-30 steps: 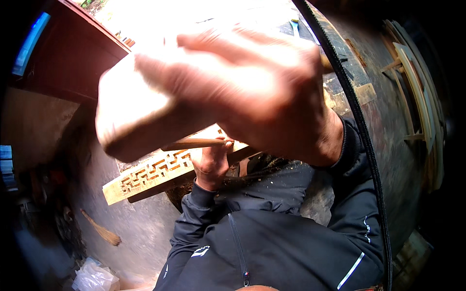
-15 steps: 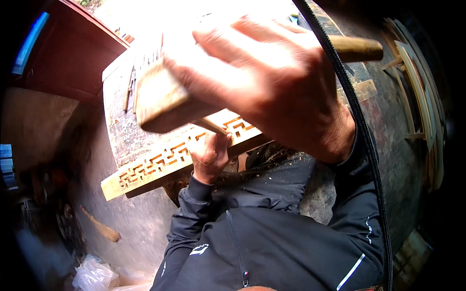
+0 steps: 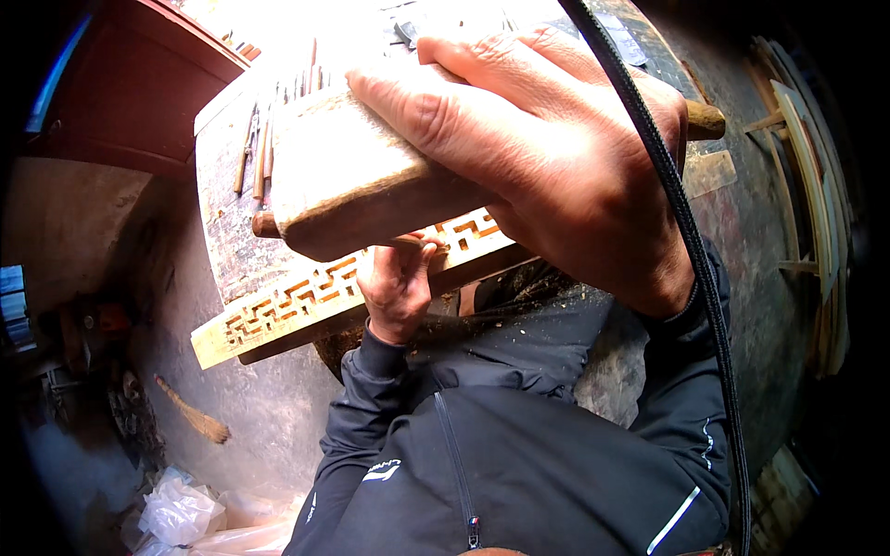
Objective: The person carves a geometric lattice pattern into a wooden panel by striking a chisel with a wooden mallet. The workbench is covered in various chisels and wood shavings.
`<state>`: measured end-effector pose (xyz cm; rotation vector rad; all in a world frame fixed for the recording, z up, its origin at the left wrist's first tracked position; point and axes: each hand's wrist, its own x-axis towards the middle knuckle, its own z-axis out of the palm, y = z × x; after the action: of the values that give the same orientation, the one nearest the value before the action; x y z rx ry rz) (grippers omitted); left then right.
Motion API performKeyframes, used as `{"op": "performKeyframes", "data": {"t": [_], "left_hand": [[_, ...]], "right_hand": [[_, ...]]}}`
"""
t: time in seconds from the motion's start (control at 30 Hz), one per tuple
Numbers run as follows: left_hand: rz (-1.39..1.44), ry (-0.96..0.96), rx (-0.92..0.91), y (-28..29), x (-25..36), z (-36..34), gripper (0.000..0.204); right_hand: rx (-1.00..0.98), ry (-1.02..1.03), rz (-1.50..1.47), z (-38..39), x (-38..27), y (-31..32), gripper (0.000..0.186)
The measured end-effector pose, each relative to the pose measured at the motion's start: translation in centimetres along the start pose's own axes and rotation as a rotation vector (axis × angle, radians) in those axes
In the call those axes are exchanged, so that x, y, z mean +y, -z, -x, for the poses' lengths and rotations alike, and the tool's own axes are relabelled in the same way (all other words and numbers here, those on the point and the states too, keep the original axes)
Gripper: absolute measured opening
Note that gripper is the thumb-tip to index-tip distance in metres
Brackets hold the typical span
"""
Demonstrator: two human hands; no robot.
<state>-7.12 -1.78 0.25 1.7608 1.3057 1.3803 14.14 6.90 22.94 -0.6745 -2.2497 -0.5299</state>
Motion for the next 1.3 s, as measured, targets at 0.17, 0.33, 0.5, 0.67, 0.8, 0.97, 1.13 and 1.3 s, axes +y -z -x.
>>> {"op": "performKeyframes", "data": {"t": [0.17, 0.33, 0.5, 0.67, 0.8, 0.97, 1.13, 1.3], "left_hand": [[-0.040, -0.001, 0.019, -0.1, 0.5, -0.1, 0.025], [-0.061, -0.037, 0.058, -0.2, 1.2, -0.7, 0.023], [-0.159, -0.085, 0.043, 0.0, 2.1, -1.0, 0.024], [-0.184, -0.108, 0.042, 0.2, 2.0, -1.0, 0.026], [-0.252, -0.216, 0.080, -0.2, 2.3, -0.9, 0.026], [-0.330, -0.280, 0.077, 0.0, 0.4, 0.3, 0.028], [-0.448, -0.258, 0.056, 0.6, -1.0, 1.8, 0.037], [-0.441, -0.316, 0.100, -0.6, -0.3, 1.5, 0.050]], "right_hand": [[-0.002, -0.006, 0.004, 0.1, 0.0, -0.2, 0.055], [0.004, 0.003, -0.025, -0.1, 0.0, -0.4, 0.057], [0.006, -0.007, -0.088, -0.1, -0.1, -0.8, 0.061], [0.030, -0.024, -0.168, -0.5, -0.3, -0.9, 0.065], [0.082, -0.031, -0.230, -0.9, -0.7, -0.9, 0.069], [0.074, -0.066, -0.051, -0.7, -1.5, -1.0, 0.054], [0.244, -0.123, -0.096, -0.6, -2.6, -1.9, 0.030], [0.322, -0.080, -0.206, -1.1, -2.8, -1.3, 0.026]]}}
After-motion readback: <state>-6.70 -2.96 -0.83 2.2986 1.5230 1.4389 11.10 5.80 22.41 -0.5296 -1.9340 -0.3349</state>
